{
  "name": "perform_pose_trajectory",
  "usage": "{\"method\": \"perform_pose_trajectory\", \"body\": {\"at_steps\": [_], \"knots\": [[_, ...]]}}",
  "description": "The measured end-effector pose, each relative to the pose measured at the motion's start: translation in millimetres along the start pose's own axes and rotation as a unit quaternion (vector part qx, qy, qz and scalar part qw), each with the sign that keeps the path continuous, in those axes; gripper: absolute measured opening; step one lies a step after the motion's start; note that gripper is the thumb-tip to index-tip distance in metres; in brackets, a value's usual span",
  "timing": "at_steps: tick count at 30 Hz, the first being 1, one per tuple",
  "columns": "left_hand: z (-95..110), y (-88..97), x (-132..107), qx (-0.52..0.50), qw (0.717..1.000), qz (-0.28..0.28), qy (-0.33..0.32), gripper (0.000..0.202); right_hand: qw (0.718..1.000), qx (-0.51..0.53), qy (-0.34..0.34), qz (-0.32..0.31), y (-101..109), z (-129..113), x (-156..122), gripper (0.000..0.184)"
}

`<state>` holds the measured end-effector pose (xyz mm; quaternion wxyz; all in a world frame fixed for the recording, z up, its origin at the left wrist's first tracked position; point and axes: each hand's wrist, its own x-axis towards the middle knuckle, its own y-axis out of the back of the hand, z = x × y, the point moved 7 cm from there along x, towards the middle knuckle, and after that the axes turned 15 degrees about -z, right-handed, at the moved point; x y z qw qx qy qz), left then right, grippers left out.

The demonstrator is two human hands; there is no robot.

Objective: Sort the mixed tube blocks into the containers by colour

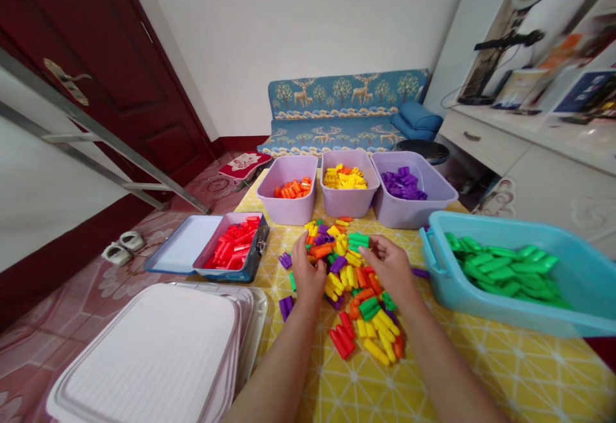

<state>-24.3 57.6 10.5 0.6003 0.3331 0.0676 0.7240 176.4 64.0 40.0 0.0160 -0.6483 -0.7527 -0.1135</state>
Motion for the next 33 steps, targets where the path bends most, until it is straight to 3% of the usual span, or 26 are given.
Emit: {"method": "perform_pose_trajectory", "body": {"at_steps": [3,6,9,13,17,20,22,25,28,30,33], "knots": [[10.9,8.2,-1.3,0.036,0.999,0.014,-0.026,0.06,0.988,0.111,0.032,0.1,20.8,-19.3,-5.2,0.024],[26.9,10.9,-3.7,0.038,0.997,-0.006,-0.065,0.035,0.952,0.196,0.099,0.213,48.8,-34.0,-15.5,0.018],[44.4,5.3,-7.8,0.014,0.991,-0.073,-0.113,0.019,0.941,0.193,0.14,0.242,69.9,-44.9,-22.2,0.024],[60.9,-7.3,-14.1,0.009,0.972,-0.177,-0.151,0.017,0.976,0.12,0.102,0.152,69.4,-46.0,-16.4,0.057],[63.8,-8.7,-14.9,0.051,0.968,-0.191,-0.153,0.017,0.998,-0.037,-0.012,0.048,44.2,-17.4,-5.4,0.05],[58.2,-5.9,-13.2,0.102,0.97,-0.172,-0.135,0.027,0.969,-0.243,-0.036,-0.009,22.4,4.0,0.3,0.045],[52.2,-5.2,-12.1,0.136,0.97,-0.165,-0.112,0.034,0.945,-0.324,-0.037,-0.036,10.1,15.2,2.0,0.046],[45.0,-5.1,-11.1,0.156,0.972,-0.156,-0.083,0.034,0.939,-0.331,-0.044,-0.082,-2.3,23.8,1.8,0.043],[41.3,-6.6,-10.2,0.144,0.975,-0.153,-0.069,0.016,0.948,-0.28,-0.033,-0.146,-10.5,17.5,-2.3,0.046],[38.9,-7.3,-9.5,0.126,0.979,-0.15,-0.061,0.013,0.939,-0.281,-0.024,-0.195,-16.0,8.3,-7.3,0.057],[36.3,-8.6,-8.9,0.102,0.982,-0.148,-0.062,0.026,0.905,-0.343,-0.029,-0.25,-25.2,-1.3,-14.4,0.085]]}}
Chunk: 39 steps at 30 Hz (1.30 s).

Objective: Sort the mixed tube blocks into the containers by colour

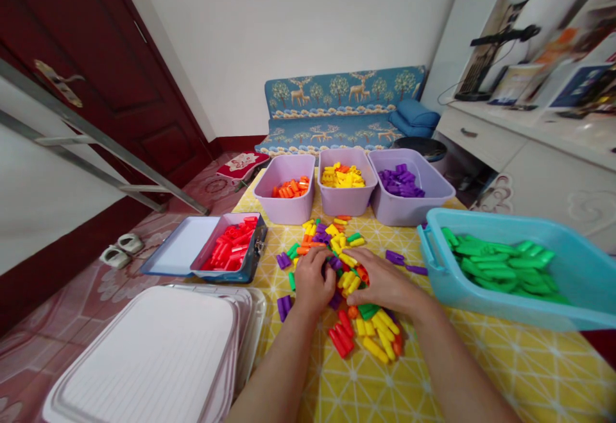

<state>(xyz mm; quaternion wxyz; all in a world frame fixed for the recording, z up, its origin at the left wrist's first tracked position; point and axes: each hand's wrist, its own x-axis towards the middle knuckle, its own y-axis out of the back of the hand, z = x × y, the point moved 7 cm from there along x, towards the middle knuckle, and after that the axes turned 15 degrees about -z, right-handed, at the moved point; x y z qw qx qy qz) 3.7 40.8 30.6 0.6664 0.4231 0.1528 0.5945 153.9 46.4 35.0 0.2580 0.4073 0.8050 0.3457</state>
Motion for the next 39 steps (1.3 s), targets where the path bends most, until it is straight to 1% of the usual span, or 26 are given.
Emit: {"method": "perform_pose_trajectory", "body": {"at_steps": [1,2,3,8,10,12,15,18,20,23,26,28,31,34,36,39], "knots": [[-0.2,-0.9,0.2,-0.005,1.0,-0.002,-0.005,0.028,1.0,-0.021,-0.009,-0.008,-1.7,-2.6,0.2,0.09],[-0.5,-1.7,0.4,-0.009,1.0,-0.004,-0.008,0.03,0.999,-0.038,-0.019,-0.008,-3.3,-4.3,1.4,0.091],[-0.8,-2.5,0.5,-0.013,1.0,-0.007,-0.01,0.032,0.998,-0.052,-0.029,-0.001,-4.6,-5.3,3.4,0.089],[-1.3,-3.8,0.7,-0.028,0.999,-0.023,-0.01,0.039,0.99,-0.098,-0.064,0.078,-7.1,-1.6,15.2,0.058],[-0.2,-4.2,1.1,-0.021,0.999,-0.035,-0.012,0.042,0.987,-0.103,-0.079,0.1,-5.5,3.6,16.5,0.044],[1.3,-6.3,2.7,-0.006,0.998,-0.053,-0.012,0.047,0.984,-0.097,-0.095,0.111,-3.0,9.9,15.6,0.038],[3.9,-12.2,9.5,0.031,0.995,-0.094,0.002,0.056,0.987,-0.083,-0.088,0.106,-1.1,14.1,13.9,0.039],[7.9,-20.3,21.9,0.066,0.987,-0.144,0.011,0.066,0.991,-0.075,-0.065,0.085,-3.3,12.9,14.2,0.051],[10.4,-24.8,30.9,0.075,0.983,-0.167,0.003,0.068,0.992,-0.072,-0.07,0.083,-5.0,13.7,14.9,0.053],[8.8,-26.9,40.2,0.06,0.984,-0.165,-0.014,0.063,0.988,-0.051,-0.089,0.112,-4.7,18.3,15.1,0.045],[-0.4,-23.1,41.7,-0.009,0.992,-0.124,-0.024,0.056,0.984,-0.003,-0.099,0.151,-2.7,26.5,14.1,0.034],[-8.6,-19.6,39.7,-0.063,0.993,-0.099,-0.024,0.049,0.979,0.034,-0.098,0.175,-0.8,32.9,13.1,0.031],[-18.4,-15.6,36.2,-0.103,0.991,-0.082,-0.002,0.036,0.975,0.069,-0.067,0.201,2.5,38.6,12.9,0.029],[-18.6,-12.6,34.0,-0.085,0.992,-0.09,0.013,0.029,0.98,0.038,-0.015,0.194,3.7,35.6,14.7,0.026],[-12.7,-11.5,33.3,-0.057,0.992,-0.11,-0.003,0.033,0.981,-0.009,-0.015,0.194,5.9,33.2,13.4,0.024],[-4.8,-11.8,32.3,-0.023,0.989,-0.145,-0.03,0.051,0.974,-0.055,-0.05,0.216,15.1,28.8,5.9,0.025]]}}
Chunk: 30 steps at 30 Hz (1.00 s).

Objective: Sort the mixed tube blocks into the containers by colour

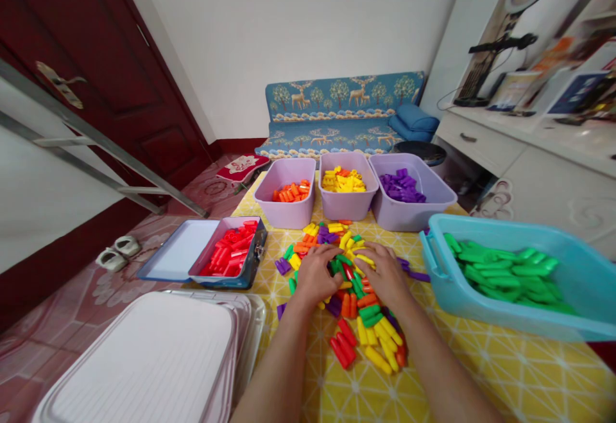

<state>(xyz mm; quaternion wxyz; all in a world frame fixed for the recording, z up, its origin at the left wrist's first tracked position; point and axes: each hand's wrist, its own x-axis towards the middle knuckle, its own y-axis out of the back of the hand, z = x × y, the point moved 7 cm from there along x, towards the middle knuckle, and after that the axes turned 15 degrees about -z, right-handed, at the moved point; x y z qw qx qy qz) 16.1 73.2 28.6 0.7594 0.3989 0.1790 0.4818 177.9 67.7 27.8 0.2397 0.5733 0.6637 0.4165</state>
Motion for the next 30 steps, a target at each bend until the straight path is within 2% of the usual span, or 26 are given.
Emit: {"method": "perform_pose_trajectory", "body": {"at_steps": [3,7,10,12,15,16,18,21,23,26,30], "knots": [[0.1,-1.6,0.4,0.009,1.0,-0.022,0.005,0.061,0.999,0.013,-0.032,0.041,17.2,-3.9,-5.2,0.031],[-2.6,-3.3,2.1,0.016,0.999,-0.028,0.026,0.061,0.981,0.15,-0.071,0.102,28.4,1.2,-9.6,0.036],[-2.4,-3.8,3.6,0.023,0.999,-0.039,0.028,0.06,0.948,0.282,-0.088,0.114,21.6,11.0,-8.2,0.038],[-1.1,-3.5,4.3,0.024,0.998,-0.052,0.023,0.059,0.923,0.36,-0.092,0.098,13.9,15.3,-5.8,0.035],[0.9,-1.8,4.6,0.017,0.997,-0.07,0.017,0.056,0.901,0.417,-0.102,0.067,5.6,17.4,-3.8,0.027],[1.4,-1.2,4.6,0.014,0.997,-0.073,0.017,0.054,0.902,0.414,-0.104,0.065,5.0,17.6,-3.7,0.026],[2.3,-0.6,4.9,0.011,0.997,-0.074,0.015,0.046,0.923,0.368,-0.1,0.059,5.7,16.4,-3.4,0.026],[4.5,-1.1,5.3,0.022,0.998,-0.062,0.004,0.032,0.97,0.23,-0.082,0.016,5.1,9.8,-1.8,0.029],[6.0,-1.7,4.9,0.035,0.998,-0.051,0.0,0.027,0.988,0.132,-0.07,-0.033,1.1,4.3,-0.7,0.033],[5.1,-0.5,2.8,0.048,0.998,-0.03,0.02,0.027,0.994,0.033,-0.066,-0.083,-4.6,0.3,-0.2,0.041],[1.2,1.9,0.4,0.04,0.998,-0.011,0.051,0.028,0.992,0.051,-0.079,-0.086,-5.1,3.2,1.0,0.032]]}}
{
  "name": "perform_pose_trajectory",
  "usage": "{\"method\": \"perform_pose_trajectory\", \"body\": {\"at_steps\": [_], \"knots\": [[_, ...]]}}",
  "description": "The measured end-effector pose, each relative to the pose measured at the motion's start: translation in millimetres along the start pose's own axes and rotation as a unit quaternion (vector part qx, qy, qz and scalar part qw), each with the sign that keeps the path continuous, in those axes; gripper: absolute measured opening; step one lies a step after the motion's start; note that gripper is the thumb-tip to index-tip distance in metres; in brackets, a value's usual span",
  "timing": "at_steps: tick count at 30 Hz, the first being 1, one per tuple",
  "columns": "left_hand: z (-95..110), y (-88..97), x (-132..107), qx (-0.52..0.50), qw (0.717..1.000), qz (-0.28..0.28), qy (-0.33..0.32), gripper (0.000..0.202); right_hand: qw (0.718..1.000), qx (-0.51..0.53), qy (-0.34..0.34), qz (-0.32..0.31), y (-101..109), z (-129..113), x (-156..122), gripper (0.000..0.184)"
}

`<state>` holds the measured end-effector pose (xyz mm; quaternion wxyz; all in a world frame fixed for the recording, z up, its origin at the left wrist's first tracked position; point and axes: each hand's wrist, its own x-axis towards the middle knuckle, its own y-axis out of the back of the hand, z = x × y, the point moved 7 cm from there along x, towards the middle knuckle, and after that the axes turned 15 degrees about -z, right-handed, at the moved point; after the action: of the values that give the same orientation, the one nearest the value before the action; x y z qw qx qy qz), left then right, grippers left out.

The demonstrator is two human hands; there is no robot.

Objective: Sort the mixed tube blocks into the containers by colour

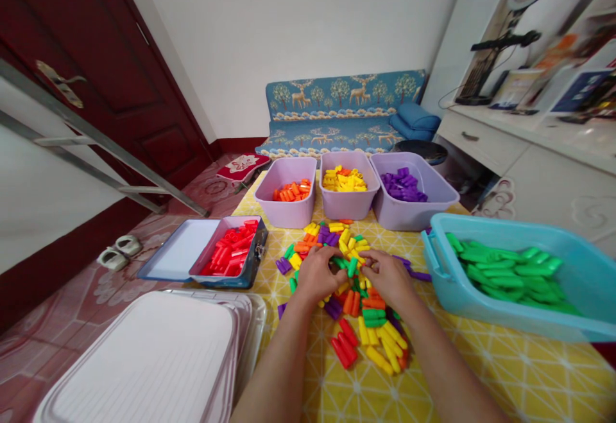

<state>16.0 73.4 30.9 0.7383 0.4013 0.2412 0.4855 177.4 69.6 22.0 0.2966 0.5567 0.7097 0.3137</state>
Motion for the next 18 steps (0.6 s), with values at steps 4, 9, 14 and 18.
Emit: {"method": "perform_pose_trajectory", "body": {"at_steps": [4,9,14,18], "knots": [[-4.9,1.6,0.6,0.002,1.0,0.012,0.019,0.023,0.999,-0.004,0.04,-0.004,6.5,-5.3,-4.7,0.029],[-7.0,2.3,1.2,-0.014,0.999,0.024,0.018,0.033,0.994,-0.095,0.032,-0.037,4.9,-4.8,-13.8,0.049],[-8.5,0.9,0.6,-0.035,0.999,0.027,0.011,0.02,0.994,-0.098,0.017,-0.035,5.0,-9.5,-11.4,0.04],[-16.3,0.3,0.5,-0.089,0.994,0.05,0.025,0.023,1.0,-0.017,0.013,0.009,14.7,-11.0,-10.1,0.028]]}}
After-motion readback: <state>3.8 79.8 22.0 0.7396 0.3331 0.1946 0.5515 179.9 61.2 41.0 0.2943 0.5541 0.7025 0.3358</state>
